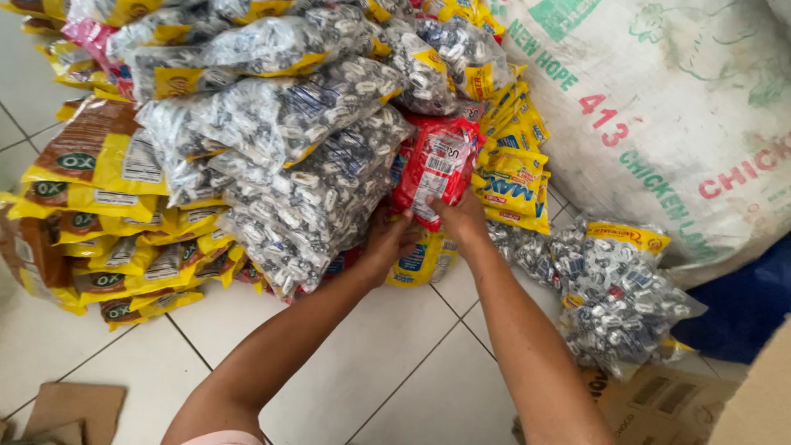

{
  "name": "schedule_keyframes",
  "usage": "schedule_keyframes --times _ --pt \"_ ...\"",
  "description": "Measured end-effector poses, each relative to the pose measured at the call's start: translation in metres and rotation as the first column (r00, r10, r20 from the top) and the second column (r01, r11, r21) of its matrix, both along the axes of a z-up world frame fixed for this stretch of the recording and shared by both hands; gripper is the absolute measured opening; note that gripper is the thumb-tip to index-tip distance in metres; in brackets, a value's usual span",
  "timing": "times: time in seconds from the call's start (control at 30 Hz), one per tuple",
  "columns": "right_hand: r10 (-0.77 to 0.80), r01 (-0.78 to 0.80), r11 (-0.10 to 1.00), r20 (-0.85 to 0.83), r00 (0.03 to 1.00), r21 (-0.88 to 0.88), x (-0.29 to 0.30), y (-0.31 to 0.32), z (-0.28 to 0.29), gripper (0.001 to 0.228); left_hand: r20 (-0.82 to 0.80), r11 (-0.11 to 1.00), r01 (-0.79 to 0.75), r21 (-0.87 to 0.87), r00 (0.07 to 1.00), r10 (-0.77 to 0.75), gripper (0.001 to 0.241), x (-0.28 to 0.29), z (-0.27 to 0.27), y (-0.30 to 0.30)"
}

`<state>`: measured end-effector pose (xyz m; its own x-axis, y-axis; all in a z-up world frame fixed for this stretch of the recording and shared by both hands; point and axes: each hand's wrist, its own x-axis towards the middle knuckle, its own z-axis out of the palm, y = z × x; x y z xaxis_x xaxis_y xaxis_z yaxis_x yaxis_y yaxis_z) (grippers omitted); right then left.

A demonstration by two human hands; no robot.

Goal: The person organizes and packs bags of menthol candy into a cardboard box by hand.

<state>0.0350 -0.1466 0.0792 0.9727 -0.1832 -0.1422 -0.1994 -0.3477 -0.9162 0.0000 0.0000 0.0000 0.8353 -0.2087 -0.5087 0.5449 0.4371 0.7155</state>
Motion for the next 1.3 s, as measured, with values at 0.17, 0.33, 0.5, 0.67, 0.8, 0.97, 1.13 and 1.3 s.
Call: schedule_keyframes --times 0.17,0.33,0.5,0.67,0.8,0.97,1.13,1.3 --pt "0.004 0.002 0.994 0.049 0.999 -0.106 -0.054 0.003 0.012 0.044 -0.022 0.999 0.041 -0.013 0.999 -0.041 0.082 -0.014 0.008 0.003" --pt "-0.068 0.095 0.984 0.178 0.982 -0.148 -0.127 -0.021 -0.023 0.042 -0.185 0.96 0.276 -0.058 0.941 -0.282 0.1 -0.031 -0.015 0.007" --pt "0.036 0.131 0.875 0.332 0.942 -0.467 -0.207 -0.052 -0.042 0.036 -0.3 0.898 0.433 -0.081 0.849 -0.436 0.1 -0.054 0.034 0.018" --pt "0.214 0.03 0.712 0.258 0.942 -0.702 -0.257 -0.073 -0.026 0.05 -0.251 0.812 0.547 -0.204 0.773 -0.583 0.098 -0.08 0.011 0.008" --pt "0.182 0.117 0.65 0.303 0.935 -0.751 -0.277 -0.085 -0.03 0.053 -0.188 0.773 0.622 -0.124 0.75 -0.634 0.071 -0.096 0.004 0.004" --pt "-0.039 0.13 0.707 0.144 0.989 -0.695 -0.311 -0.116 -0.075 0.049 -0.152 0.505 0.862 0.051 0.506 -0.849 0.053 -0.118 -0.044 0.003" --pt "-0.18 0.114 0.903 -0.125 0.976 -0.414 -0.344 -0.129 -0.123 0.06 -0.109 0.482 0.778 0.403 0.563 -0.819 0.035 -0.148 -0.085 -0.014" --pt "-0.374 0.403 0.914 -0.28 0.884 0.051 -0.364 -0.125 -0.188 0.077 -0.038 0.218 0.445 0.869 0.499 -0.866 0.047 -0.153 -0.017 -0.021"
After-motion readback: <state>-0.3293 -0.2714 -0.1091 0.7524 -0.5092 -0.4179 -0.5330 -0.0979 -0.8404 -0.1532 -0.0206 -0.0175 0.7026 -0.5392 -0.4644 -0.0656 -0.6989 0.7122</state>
